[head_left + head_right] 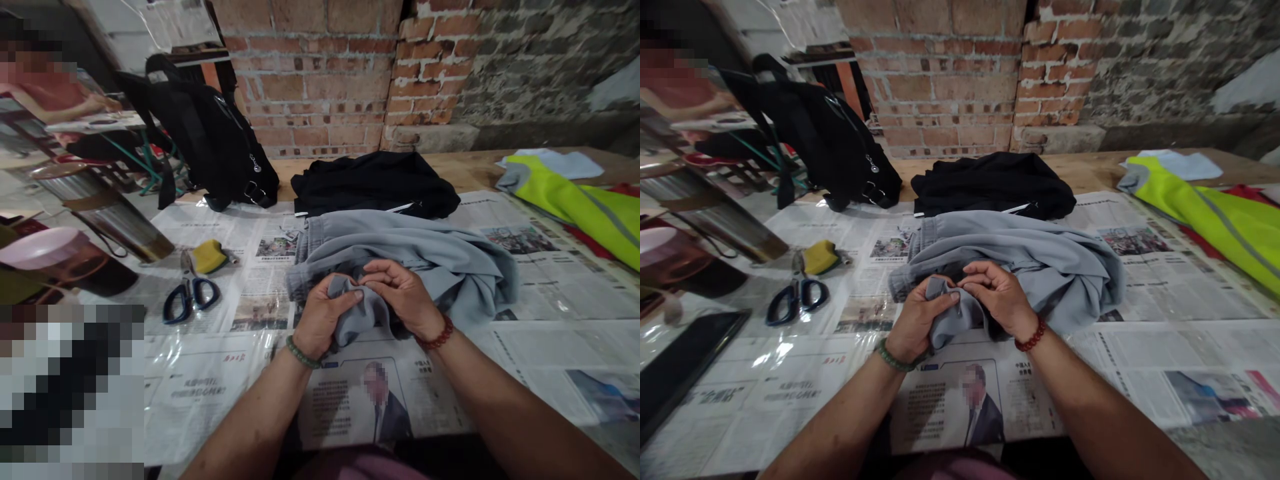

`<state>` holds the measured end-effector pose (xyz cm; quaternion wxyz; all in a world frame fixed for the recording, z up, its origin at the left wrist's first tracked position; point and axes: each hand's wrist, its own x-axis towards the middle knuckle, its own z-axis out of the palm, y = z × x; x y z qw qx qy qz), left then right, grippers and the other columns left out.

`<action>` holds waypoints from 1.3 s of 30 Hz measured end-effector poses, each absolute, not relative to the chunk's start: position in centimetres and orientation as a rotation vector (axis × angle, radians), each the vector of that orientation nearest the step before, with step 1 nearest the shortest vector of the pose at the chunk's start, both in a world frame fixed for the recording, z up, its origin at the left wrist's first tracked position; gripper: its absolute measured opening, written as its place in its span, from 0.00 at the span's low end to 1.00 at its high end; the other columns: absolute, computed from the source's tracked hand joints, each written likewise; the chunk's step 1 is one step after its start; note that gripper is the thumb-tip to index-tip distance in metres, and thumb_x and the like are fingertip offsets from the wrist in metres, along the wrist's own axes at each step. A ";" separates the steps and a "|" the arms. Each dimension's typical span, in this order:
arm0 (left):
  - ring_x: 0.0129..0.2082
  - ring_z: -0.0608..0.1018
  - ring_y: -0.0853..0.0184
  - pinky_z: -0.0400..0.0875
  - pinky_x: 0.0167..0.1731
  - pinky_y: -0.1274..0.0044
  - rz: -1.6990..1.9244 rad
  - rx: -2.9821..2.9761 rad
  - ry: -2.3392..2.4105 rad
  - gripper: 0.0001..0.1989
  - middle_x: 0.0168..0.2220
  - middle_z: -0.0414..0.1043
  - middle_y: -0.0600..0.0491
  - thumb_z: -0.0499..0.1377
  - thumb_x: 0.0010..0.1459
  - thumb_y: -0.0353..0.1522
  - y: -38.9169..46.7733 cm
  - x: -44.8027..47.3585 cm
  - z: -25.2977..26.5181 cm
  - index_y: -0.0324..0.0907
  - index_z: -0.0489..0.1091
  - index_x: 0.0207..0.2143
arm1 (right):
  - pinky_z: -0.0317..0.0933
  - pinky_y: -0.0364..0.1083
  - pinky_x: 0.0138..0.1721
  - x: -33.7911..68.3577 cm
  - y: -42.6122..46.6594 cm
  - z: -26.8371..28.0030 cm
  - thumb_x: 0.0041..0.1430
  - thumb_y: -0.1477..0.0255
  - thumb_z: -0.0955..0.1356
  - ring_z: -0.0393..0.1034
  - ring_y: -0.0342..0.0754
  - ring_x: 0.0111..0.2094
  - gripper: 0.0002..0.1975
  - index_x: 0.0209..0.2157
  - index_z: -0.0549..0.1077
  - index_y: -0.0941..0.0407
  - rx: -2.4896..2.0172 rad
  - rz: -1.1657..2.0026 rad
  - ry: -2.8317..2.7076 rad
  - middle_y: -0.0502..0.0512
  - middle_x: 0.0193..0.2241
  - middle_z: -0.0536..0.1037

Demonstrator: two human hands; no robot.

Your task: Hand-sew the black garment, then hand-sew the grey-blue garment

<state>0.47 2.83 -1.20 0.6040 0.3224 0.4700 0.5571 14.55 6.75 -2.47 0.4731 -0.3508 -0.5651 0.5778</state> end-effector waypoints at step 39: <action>0.17 0.68 0.76 0.63 0.20 0.84 1.315 0.590 1.092 0.12 0.18 0.68 0.59 0.68 0.35 0.30 3.3 0.2 -1.8 0.38 0.70 0.24 | 0.60 0.51 0.45 15.3 7.5 -2.7 0.54 0.68 0.66 0.68 0.47 0.40 0.06 0.26 0.69 0.54 -0.749 1.089 -1.204 0.53 0.37 0.75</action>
